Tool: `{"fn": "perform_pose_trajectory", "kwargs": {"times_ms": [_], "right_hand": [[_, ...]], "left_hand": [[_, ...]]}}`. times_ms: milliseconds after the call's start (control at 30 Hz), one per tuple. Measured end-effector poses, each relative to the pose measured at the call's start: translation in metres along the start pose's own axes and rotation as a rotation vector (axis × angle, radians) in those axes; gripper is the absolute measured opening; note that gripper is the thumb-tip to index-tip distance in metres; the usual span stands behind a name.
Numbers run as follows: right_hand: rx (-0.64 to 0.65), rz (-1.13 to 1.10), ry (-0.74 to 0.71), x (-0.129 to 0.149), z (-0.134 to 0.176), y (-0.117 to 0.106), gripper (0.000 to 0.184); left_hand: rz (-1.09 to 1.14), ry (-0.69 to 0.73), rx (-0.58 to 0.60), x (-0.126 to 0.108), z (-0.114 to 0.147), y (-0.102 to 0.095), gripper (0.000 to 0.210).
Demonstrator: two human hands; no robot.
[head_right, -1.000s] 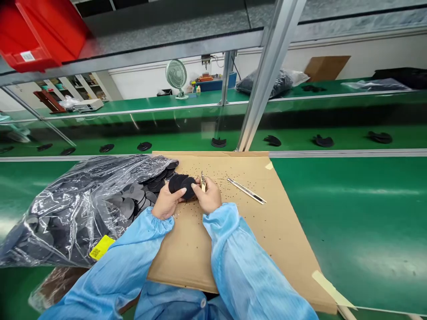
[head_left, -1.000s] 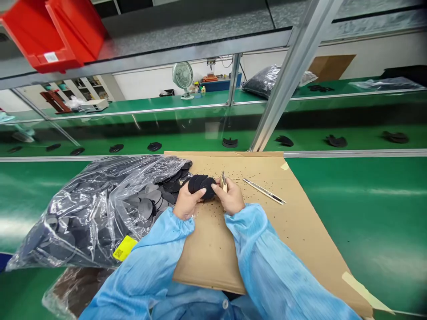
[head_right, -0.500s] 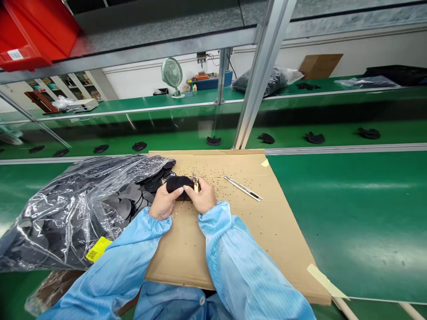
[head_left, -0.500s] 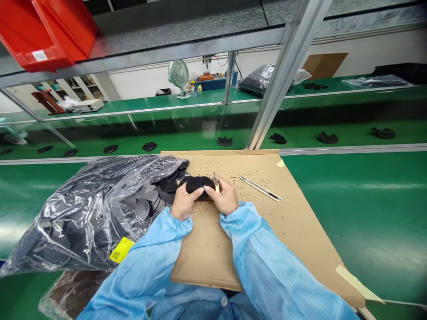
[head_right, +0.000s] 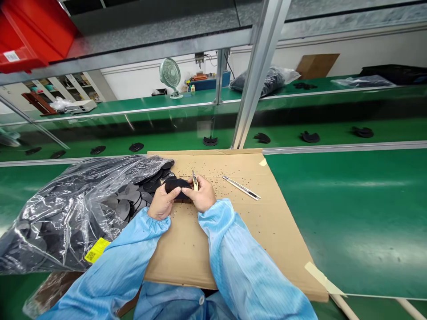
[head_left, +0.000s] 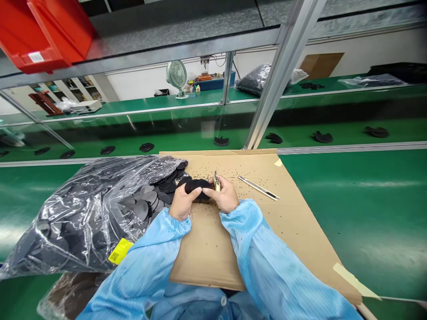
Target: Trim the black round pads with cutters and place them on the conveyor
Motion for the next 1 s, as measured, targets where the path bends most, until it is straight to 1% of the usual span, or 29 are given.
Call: {"fn": "perform_pose_trajectory", "kwargs": {"times_ms": [133, 200, 333, 367, 433, 533, 633, 767, 1000], "right_hand": [[-0.035, 0.117, -0.028, 0.000, 0.001, -0.003, 0.032], [-0.029, 0.120, -0.058, 0.001, 0.002, -0.001, 0.032], [0.083, 0.048, -0.164, 0.009, 0.008, 0.013, 0.032], [0.108, 0.065, -0.196, 0.013, 0.011, 0.017, 0.030], [0.119, 0.145, -0.260, 0.021, 0.015, 0.020, 0.023], [0.084, 0.271, -0.348, 0.032, 0.021, 0.021, 0.015], [0.069, 0.337, -0.415, 0.040, 0.024, 0.022, 0.013], [0.073, 0.404, -0.497, 0.046, 0.027, 0.024, 0.012], [0.079, 0.456, -0.569, 0.049, 0.030, 0.027, 0.015]], "left_hand": [[0.025, -0.013, -0.017, 0.000, 0.000, -0.001, 0.040], [0.069, -0.048, -0.032, 0.003, -0.001, -0.003, 0.042], [0.189, -0.221, -0.063, 0.016, -0.002, -0.008, 0.044], [0.206, -0.261, -0.060, 0.019, -0.001, -0.008, 0.043], [0.224, -0.328, -0.040, 0.024, 0.000, -0.007, 0.040], [0.253, -0.409, -0.003, 0.031, 0.003, -0.002, 0.036], [0.307, -0.462, 0.035, 0.035, 0.006, 0.004, 0.037], [0.308, -0.477, 0.054, 0.036, 0.008, 0.008, 0.041], [0.290, -0.429, 0.040, 0.035, 0.011, 0.010, 0.043]]}}
Point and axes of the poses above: each hand's wrist, its own z-axis away from the middle knuckle, its own y-axis out of the palm, x = y × z, the point moved 10 cm from there along -z, towards the middle knuckle, and after that the axes turned 1 degree about -y, right-handed, at the moved point
